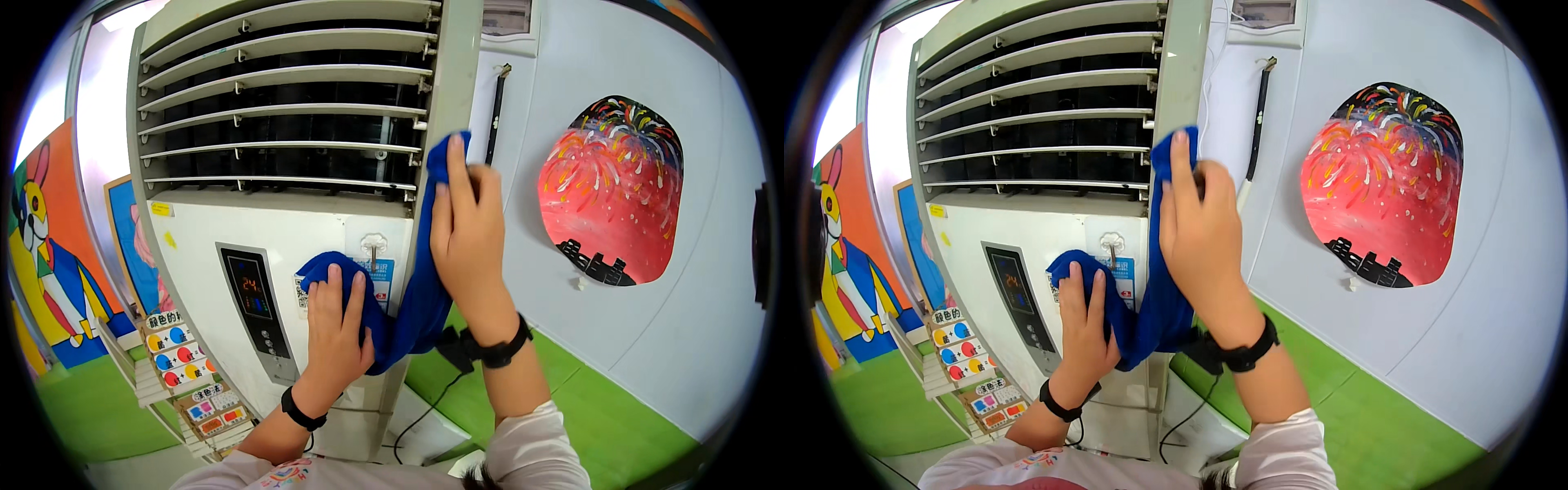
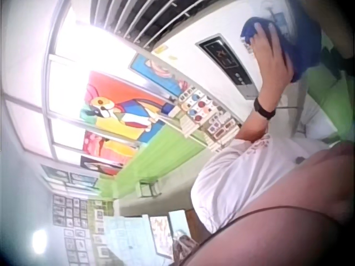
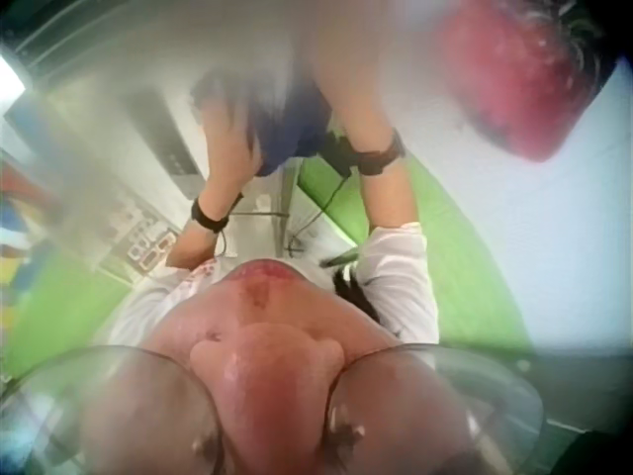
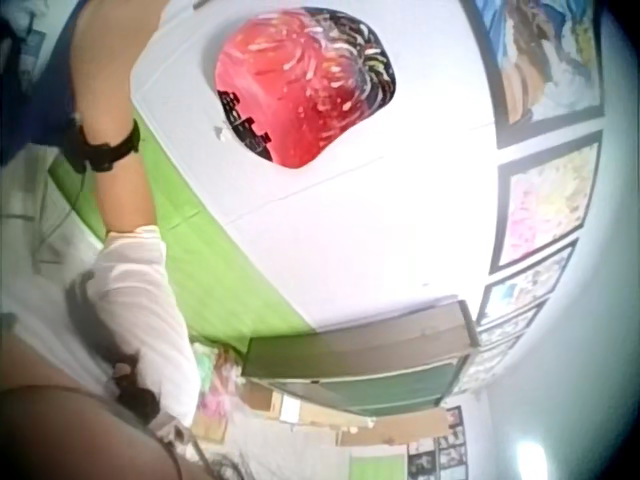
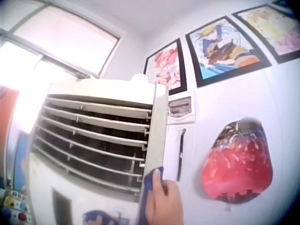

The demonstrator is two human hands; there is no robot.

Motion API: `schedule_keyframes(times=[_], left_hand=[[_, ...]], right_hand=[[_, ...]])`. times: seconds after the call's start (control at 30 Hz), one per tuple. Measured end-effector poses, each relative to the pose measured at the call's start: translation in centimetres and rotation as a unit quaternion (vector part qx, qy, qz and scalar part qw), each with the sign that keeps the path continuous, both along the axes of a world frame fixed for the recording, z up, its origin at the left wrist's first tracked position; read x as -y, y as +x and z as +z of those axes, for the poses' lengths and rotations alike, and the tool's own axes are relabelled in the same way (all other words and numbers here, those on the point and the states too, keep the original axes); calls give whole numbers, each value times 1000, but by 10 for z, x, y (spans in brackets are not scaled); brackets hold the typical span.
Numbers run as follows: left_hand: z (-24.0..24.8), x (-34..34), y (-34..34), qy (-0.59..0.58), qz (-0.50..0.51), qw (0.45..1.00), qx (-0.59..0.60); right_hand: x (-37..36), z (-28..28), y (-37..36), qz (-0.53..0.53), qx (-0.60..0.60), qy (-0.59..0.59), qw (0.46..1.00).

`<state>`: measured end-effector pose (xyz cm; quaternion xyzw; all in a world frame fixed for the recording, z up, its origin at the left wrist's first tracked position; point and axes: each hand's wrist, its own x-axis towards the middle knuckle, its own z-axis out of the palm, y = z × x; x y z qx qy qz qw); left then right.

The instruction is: The person wipes down a wooden table and then cleans the surfaces of a standing air conditioner with a cloth.

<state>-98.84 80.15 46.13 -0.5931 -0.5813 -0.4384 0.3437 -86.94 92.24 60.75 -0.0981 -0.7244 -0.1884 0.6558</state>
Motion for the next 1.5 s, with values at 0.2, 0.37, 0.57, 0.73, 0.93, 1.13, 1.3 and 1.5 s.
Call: schedule_keyframes(times=[0.2,0.37,0.57,0.73,0.93,1.13,1.3,1.5], left_hand=[[7,-5,9,33,-21,999,19],[13,4,4,31,-27,999,18],[31,3,6,48,-47,998,15],[27,-3,7,69,-44,996,19],[-8,5,2,-7,-30,1000,2],[-12,6,7,5,-42,999,20],[-16,1,11,31,-25,999,34],[-83,-4,-10,13,23,999,-20]], right_hand=[[-6,78,0,11,-32,52,998],[8,46,-4,-2,-15,14,1000],[-2,95,0,-17,-20,55,998],[-2,91,-1,-6,-23,58,998],[7,-20,2,-4,4,8,1000],[-5,41,-3,-44,-30,70,996],[4,54,-4,34,-22,20,999],[-2,-85,-3,12,-19,-2,1000]])
